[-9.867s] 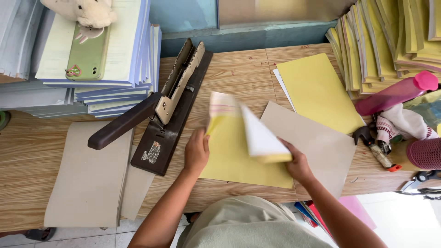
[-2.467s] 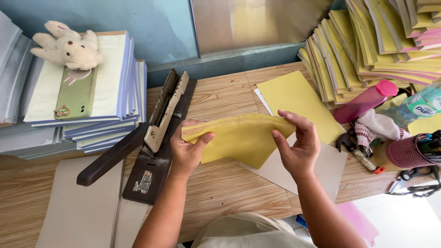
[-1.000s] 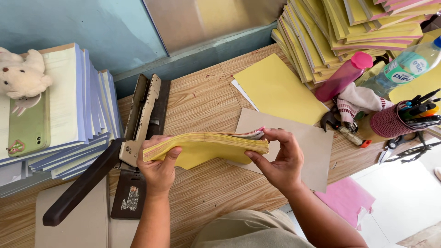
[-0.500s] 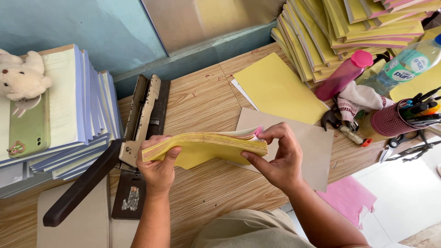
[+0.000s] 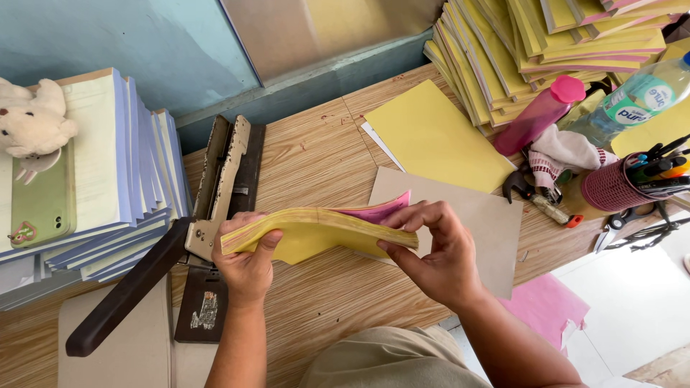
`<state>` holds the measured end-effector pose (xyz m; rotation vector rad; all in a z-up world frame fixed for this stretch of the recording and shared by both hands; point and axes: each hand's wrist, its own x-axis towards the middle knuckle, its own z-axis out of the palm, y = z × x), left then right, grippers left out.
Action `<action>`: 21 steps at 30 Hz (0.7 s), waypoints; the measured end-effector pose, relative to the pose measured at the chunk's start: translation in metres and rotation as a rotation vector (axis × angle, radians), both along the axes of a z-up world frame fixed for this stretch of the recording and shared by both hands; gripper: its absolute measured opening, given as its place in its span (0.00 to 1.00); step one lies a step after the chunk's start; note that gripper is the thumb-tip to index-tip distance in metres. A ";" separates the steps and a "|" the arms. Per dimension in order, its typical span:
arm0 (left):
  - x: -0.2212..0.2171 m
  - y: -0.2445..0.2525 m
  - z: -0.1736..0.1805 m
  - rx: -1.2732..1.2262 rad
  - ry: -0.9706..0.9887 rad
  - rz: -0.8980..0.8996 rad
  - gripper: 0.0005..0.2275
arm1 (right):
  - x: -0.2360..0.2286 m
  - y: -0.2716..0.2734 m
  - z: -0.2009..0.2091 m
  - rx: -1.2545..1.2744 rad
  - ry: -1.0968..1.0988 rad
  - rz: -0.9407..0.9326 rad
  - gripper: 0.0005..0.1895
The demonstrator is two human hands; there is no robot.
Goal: The person inserts a stack of white pages into a yellow cover, folds the cover over the pages, and repeatedly flips through the assembled notebook to check alignment. The person handles multiple notebooks and stacks of paper on a wooden table.
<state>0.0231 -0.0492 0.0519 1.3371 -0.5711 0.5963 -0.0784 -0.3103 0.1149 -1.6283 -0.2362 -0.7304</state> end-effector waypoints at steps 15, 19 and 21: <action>-0.001 -0.001 -0.001 -0.016 0.012 -0.039 0.13 | -0.005 -0.008 0.028 -0.185 0.199 -0.028 0.15; -0.002 -0.003 0.003 -0.009 0.010 -0.044 0.13 | -0.006 -0.010 0.024 -0.155 0.234 0.059 0.15; -0.002 -0.003 0.005 -0.012 0.008 -0.065 0.13 | -0.008 -0.009 0.016 -0.073 0.322 0.133 0.14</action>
